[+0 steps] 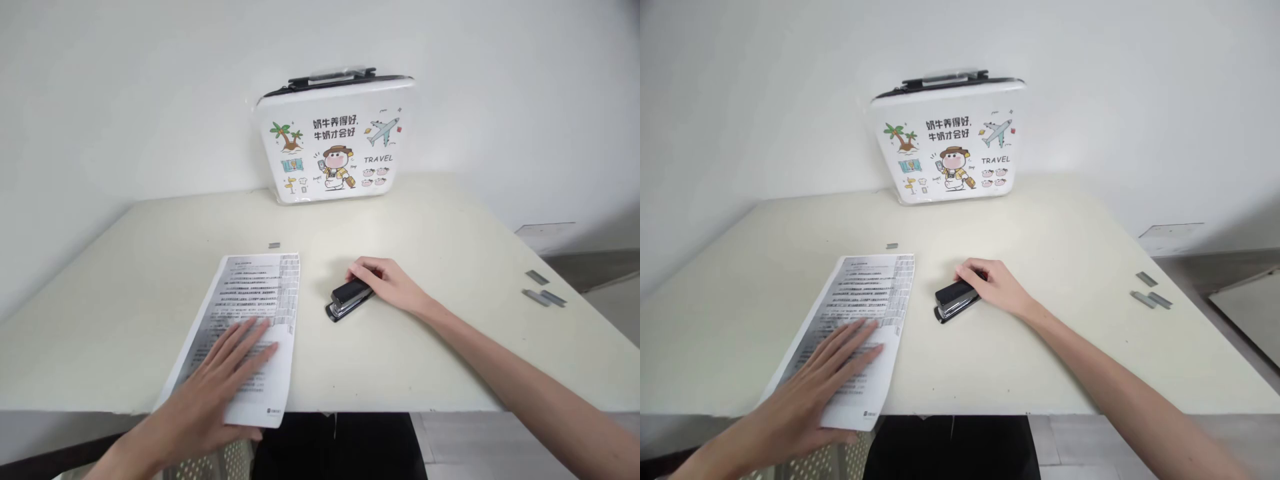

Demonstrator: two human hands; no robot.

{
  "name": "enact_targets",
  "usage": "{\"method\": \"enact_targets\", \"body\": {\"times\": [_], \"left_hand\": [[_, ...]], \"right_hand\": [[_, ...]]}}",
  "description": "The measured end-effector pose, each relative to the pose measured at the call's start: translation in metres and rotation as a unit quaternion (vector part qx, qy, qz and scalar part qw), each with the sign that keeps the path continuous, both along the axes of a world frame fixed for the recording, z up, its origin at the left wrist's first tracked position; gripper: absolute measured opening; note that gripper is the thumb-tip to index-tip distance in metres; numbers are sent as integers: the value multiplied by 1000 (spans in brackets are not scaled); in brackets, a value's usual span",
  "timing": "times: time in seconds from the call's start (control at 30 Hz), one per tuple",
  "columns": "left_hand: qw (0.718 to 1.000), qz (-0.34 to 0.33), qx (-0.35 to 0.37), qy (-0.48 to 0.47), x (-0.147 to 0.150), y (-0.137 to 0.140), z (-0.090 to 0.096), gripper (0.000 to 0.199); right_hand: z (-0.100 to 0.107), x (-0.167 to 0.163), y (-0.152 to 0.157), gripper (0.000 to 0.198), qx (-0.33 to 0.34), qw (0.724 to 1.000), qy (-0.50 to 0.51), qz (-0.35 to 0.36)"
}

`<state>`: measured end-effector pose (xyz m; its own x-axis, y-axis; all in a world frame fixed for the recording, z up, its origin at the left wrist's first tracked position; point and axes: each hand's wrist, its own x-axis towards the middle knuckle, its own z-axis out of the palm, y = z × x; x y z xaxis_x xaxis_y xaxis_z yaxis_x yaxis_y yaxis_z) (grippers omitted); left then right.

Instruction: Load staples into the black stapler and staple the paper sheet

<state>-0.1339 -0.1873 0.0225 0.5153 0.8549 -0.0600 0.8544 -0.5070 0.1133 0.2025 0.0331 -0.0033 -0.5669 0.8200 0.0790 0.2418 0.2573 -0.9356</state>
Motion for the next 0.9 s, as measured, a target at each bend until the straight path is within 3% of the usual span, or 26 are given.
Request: {"method": "enact_targets", "body": {"times": [0.13,0.27,0.5,0.73,0.9], "left_hand": [[1000,-13,25,-1,22,-8,-9,79],[1000,-8,24,-19,47,-2,-7,70],[998,16,16,-62,88,7,-9,76],[998,9,-6,-60,109,15,-11,86],[997,16,-2,-72,119,17,-15,76]], "right_hand": [[0,0,-2,46,-8,1000,2,-3],[-3,0,-2,46,-10,1000,-2,-3],[-6,1,-2,47,8,1000,-7,-4],[-5,1,-2,45,20,1000,-9,-4],[-4,2,-1,45,27,1000,-9,-7]]}}
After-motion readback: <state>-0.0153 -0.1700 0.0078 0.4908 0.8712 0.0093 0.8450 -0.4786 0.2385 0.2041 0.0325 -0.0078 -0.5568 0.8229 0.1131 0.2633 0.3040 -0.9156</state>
